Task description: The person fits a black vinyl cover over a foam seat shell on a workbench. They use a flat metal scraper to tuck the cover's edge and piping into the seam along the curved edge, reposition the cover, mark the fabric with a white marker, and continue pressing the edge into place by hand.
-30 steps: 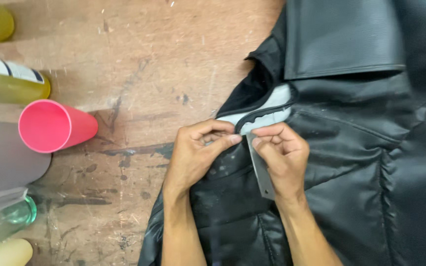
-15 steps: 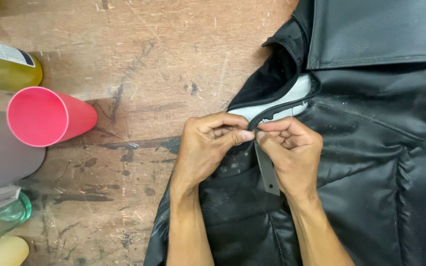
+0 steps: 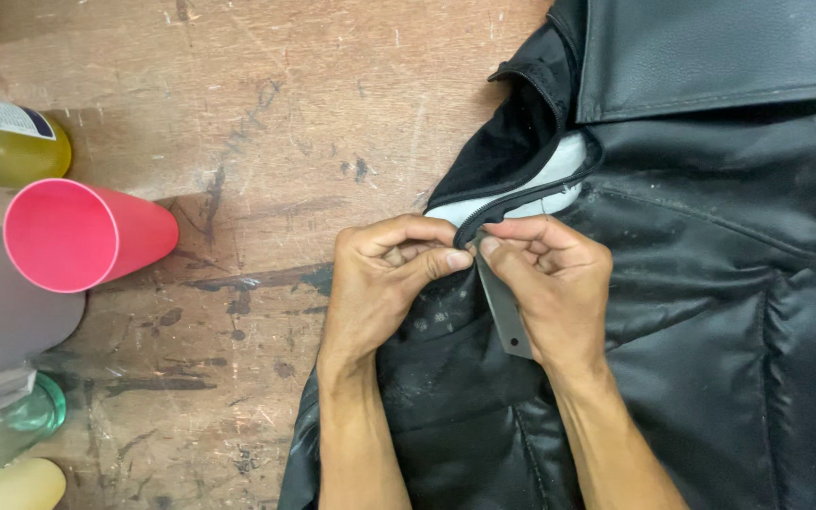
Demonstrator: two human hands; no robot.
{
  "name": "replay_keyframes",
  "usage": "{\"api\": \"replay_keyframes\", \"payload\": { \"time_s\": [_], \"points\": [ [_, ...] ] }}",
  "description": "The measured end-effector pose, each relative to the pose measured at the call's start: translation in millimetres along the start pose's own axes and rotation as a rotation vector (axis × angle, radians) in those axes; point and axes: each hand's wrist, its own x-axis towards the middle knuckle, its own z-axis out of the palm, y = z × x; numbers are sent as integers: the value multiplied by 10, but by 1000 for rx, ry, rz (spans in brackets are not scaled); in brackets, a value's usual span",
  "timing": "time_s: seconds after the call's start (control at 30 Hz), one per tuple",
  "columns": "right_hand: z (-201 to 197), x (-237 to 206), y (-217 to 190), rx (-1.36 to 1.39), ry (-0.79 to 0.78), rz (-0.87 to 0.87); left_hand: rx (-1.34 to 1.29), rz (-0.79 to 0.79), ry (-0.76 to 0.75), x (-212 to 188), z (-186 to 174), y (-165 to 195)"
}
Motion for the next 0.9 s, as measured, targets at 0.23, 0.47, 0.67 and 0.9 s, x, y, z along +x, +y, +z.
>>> {"api": "replay_keyframes", "payload": {
  "time_s": [0.23, 0.47, 0.67, 0.9],
  "points": [
    [-30, -9, -32, -21, -42, -34, 4, 7, 13, -3, 9, 6],
    [35, -17, -27, -106, -29, -45, -126, 110, 17, -32, -79, 26],
    [-41, -12, -35, -15, -85, -14, -187, 105, 31, -48, -78, 0],
    [10, -58, -15, -24, -146, -48, -139, 145, 45, -69, -47, 10]
  ]
}}
